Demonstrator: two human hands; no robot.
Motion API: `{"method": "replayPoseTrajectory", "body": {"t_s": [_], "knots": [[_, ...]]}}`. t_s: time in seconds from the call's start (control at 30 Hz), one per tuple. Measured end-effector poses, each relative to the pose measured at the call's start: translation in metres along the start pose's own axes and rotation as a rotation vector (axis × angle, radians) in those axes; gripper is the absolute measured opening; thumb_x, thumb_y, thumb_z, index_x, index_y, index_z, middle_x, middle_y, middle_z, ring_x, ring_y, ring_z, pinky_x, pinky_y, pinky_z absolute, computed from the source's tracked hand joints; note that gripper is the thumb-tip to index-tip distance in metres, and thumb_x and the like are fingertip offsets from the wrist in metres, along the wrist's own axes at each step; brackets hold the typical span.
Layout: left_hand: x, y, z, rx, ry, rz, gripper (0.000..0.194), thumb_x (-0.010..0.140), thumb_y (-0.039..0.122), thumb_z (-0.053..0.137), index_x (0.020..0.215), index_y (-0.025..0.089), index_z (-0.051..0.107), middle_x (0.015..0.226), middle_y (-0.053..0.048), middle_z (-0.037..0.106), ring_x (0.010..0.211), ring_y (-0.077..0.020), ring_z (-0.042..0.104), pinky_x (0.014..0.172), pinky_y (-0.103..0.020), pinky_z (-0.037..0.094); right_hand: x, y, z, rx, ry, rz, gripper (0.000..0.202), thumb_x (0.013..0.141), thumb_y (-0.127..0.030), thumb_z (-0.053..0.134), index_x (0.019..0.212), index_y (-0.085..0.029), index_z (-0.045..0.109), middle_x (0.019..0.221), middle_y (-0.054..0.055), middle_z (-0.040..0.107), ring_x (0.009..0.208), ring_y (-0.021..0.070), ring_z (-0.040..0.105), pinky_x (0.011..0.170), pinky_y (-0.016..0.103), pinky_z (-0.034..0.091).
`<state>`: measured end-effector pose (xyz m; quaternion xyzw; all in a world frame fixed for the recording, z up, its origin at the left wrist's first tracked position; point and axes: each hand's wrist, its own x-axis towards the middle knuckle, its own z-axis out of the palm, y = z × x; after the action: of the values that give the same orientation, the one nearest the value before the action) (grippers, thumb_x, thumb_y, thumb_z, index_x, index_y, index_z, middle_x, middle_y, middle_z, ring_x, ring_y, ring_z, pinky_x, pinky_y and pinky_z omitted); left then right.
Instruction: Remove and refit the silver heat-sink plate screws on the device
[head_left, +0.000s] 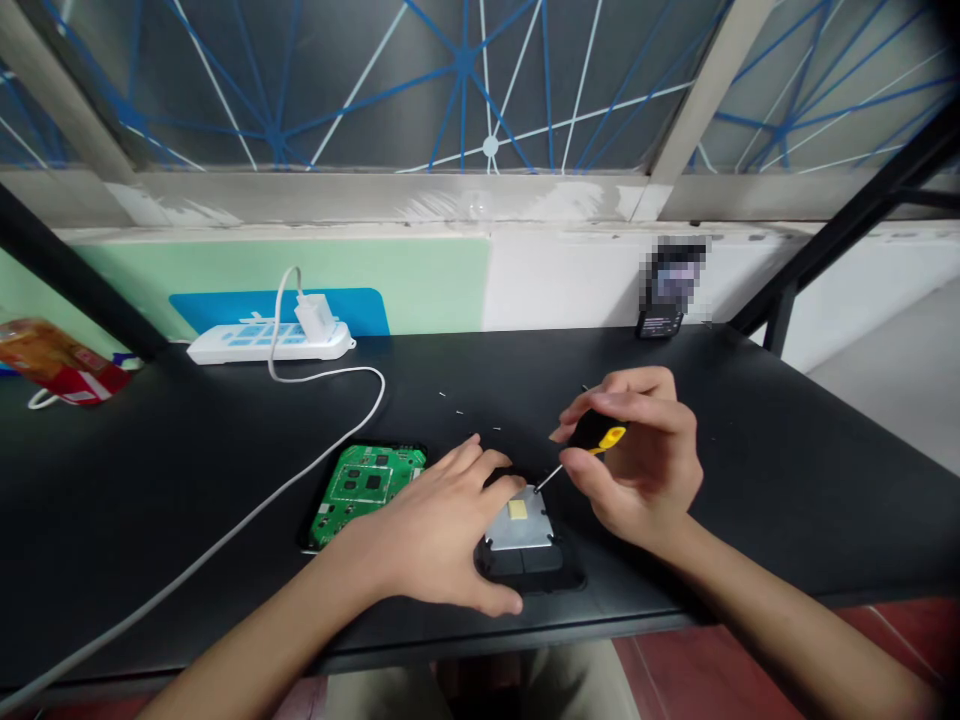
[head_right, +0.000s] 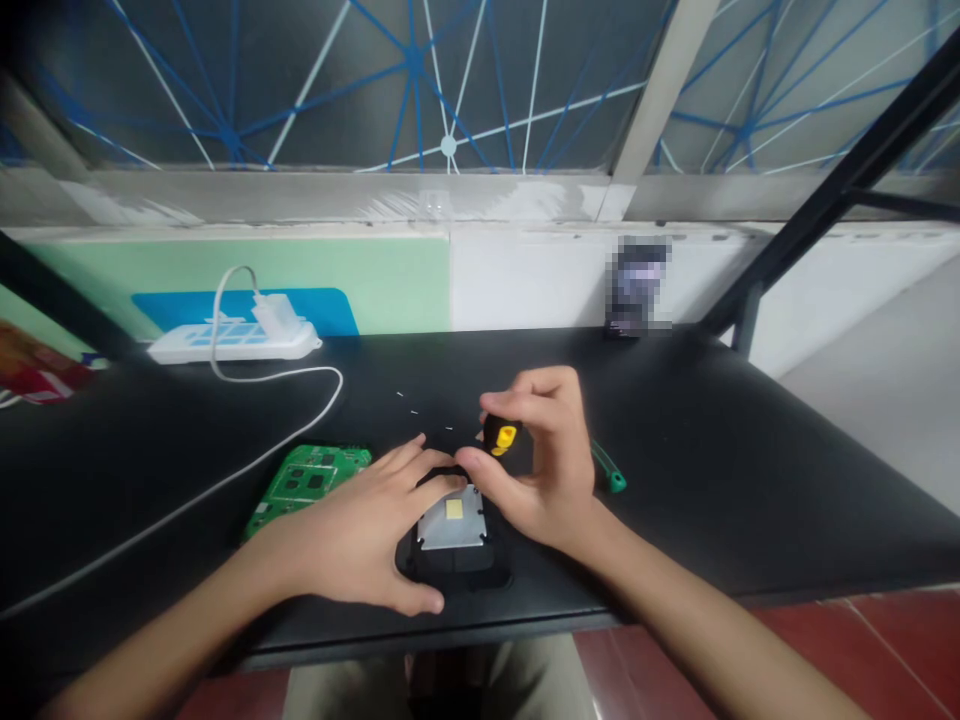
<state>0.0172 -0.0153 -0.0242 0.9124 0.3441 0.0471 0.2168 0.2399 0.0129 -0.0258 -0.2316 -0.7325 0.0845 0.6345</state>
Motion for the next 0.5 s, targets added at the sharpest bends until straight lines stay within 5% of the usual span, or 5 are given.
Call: {"method": "replayPoseTrajectory", "body": {"t_s": [0.1, 0.2, 0.5], "knots": [[0.0, 0.0, 0.0, 0.003, 0.002, 0.004, 0.094, 0.069, 0.065, 0.078, 0.147, 0.023, 0.046, 0.153, -0.013, 0.044, 0.15, -0.0472, 0.025, 0.122, -0.062, 0.026, 0.0, -0.009, 0.001, 0.173, -0.039, 0.109, 0.038, 0.097, -0.026, 0.051, 0.133, -0.03, 0.059, 0.128, 0.01, 0.056, 0.099, 0.0233, 0.07, 0.067, 0.042, 0.067], [0.0, 0.001, -0.002, 0.002, -0.004, 0.008, 0.093, 0.07, 0.064, 0.078, 0.147, 0.023, 0.047, 0.152, -0.014, 0.045, 0.149, -0.0477, 0.025, 0.121, -0.063, 0.026, -0.001, -0.016, 0.001, 0.178, -0.055, 0.198, 0.041, 0.101, -0.025, 0.042, 0.139, -0.031, 0.055, 0.129, 0.009, 0.065, 0.103, 0.0236, 0.071, 0.07, 0.042, 0.067], [0.001, 0.002, -0.002, -0.008, 0.006, 0.003, 0.097, 0.067, 0.062, 0.081, 0.148, 0.023, 0.046, 0.155, -0.014, 0.043, 0.15, -0.0475, 0.025, 0.123, -0.062, 0.024, 0.002, -0.002, -0.001, -0.035, 0.001, -0.039, 0.057, 0.076, -0.017, 0.081, 0.126, -0.036, 0.062, 0.091, 0.002, 0.055, 0.077, 0.0185, 0.061, 0.052, 0.033, 0.061]]}}
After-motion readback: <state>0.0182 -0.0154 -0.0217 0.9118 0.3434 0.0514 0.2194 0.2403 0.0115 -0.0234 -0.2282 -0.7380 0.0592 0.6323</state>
